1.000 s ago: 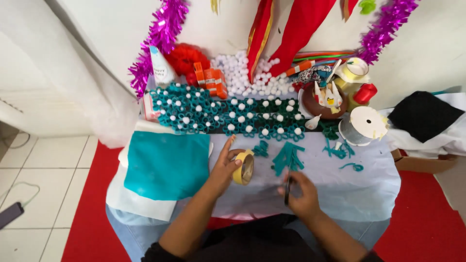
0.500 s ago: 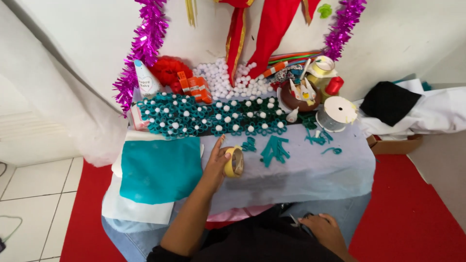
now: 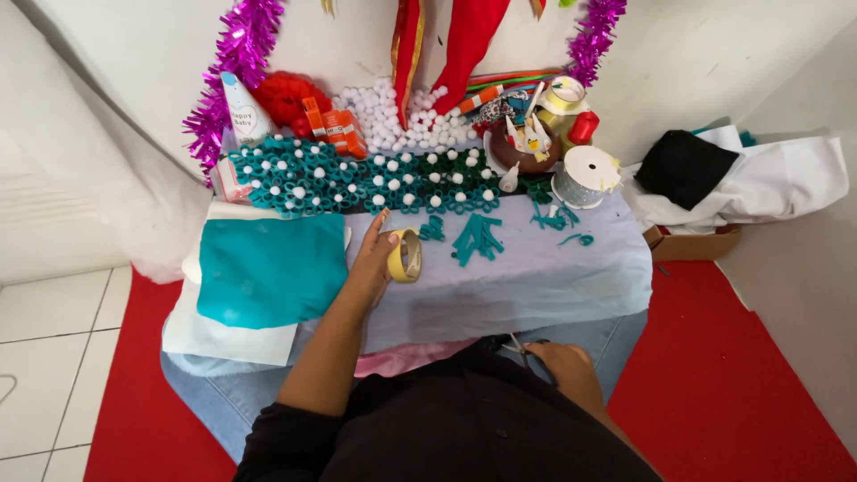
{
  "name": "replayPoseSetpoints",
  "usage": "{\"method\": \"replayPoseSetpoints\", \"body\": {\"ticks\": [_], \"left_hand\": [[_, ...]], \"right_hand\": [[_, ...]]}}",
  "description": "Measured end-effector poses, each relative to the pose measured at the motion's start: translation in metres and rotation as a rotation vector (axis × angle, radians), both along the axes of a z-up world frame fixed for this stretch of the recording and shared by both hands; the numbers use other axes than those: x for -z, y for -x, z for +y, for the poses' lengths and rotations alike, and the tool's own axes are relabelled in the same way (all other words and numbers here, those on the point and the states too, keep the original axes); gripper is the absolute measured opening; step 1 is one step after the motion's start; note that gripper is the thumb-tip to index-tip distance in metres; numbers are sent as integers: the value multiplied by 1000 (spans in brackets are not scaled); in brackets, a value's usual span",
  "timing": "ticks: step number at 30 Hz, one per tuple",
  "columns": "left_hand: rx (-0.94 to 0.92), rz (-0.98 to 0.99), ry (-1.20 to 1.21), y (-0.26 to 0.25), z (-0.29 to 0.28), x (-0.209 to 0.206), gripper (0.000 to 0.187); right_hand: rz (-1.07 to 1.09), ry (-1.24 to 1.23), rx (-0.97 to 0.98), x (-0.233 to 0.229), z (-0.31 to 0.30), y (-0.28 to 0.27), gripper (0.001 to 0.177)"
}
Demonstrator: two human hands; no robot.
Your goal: Cutting small strips of tape and applying them to a craft project on a workshop table.
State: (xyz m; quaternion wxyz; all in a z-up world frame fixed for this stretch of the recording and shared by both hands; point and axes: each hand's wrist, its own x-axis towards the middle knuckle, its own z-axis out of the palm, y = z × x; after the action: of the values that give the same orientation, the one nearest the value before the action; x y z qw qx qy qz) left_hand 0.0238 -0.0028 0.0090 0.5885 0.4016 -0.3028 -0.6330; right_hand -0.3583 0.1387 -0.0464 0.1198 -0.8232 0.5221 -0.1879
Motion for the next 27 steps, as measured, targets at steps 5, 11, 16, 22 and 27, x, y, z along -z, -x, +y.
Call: {"method": "replayPoseSetpoints", "body": {"ticks": [5,11,16,22,27], "left_hand": [[77,22,-7,-4,4,-11,88],[108,62,31,-9,-6,14,85],[96,74,92,-8,-17,32,74],[139,-21,247,8,-34,15,81],[119,-52,422,7,-55,37,77]], "right_hand": [[6,-28,109,-13,3,-4,53],[85,175,49,41,-11,24,59],[119,238,1,63,-20,37,73],[-102,-3,20,41,-45,7,61],[-420,-282,278,-42,-94,-98,66]]}}
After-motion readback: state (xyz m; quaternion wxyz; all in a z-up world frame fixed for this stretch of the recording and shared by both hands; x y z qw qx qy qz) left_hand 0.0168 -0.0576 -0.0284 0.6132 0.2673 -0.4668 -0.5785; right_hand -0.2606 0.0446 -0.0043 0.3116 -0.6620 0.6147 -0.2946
